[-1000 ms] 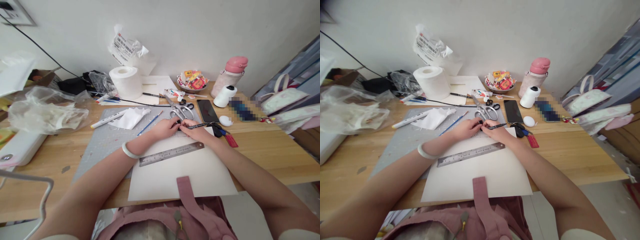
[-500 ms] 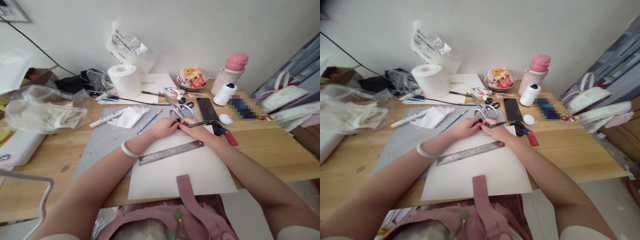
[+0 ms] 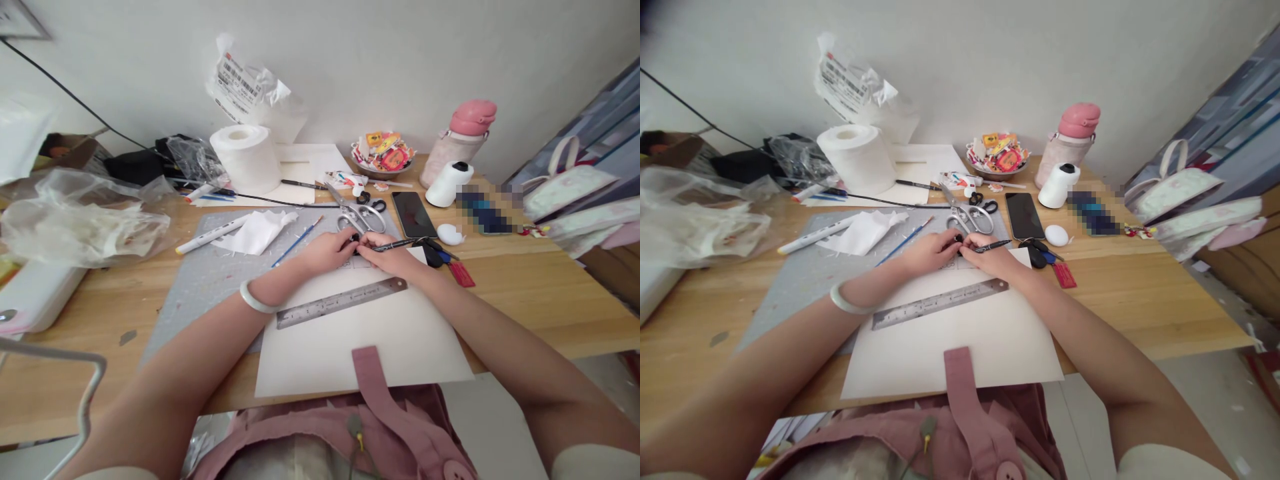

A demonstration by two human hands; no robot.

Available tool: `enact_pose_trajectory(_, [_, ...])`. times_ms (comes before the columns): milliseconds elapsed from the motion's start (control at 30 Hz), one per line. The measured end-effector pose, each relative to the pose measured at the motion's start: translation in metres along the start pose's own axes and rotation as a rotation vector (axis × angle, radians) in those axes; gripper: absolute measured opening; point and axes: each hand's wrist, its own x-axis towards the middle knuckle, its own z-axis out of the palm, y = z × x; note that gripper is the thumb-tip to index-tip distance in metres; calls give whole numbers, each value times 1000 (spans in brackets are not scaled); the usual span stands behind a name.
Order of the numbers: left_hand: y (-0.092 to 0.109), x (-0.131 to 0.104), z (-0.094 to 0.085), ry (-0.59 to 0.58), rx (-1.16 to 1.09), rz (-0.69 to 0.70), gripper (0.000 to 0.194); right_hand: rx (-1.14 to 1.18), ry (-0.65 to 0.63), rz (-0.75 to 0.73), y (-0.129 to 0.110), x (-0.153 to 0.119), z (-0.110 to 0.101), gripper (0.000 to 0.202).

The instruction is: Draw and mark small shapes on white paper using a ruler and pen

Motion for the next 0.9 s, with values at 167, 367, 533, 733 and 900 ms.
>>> enact_pose_trajectory(167, [-2,0,0,3,7,15,25,-5,1,4,2,0,0,21])
enact_pose_trajectory(367, [-3,0,1,-9,-17,16,26,-23,10,-11,2,1,0,20])
enact_pose_trajectory(533, [-2,0,0,-10,-16,17,25,-24,7,-1,1,0,0,20])
enact_pose_trajectory(733, [-2,0,1,-6,-16,14,26,0,8,2,1,-1,0,21])
enact_pose_trajectory(900, [-1,0,0,-3,-10,11,26,100,6,45,8,2,1,19])
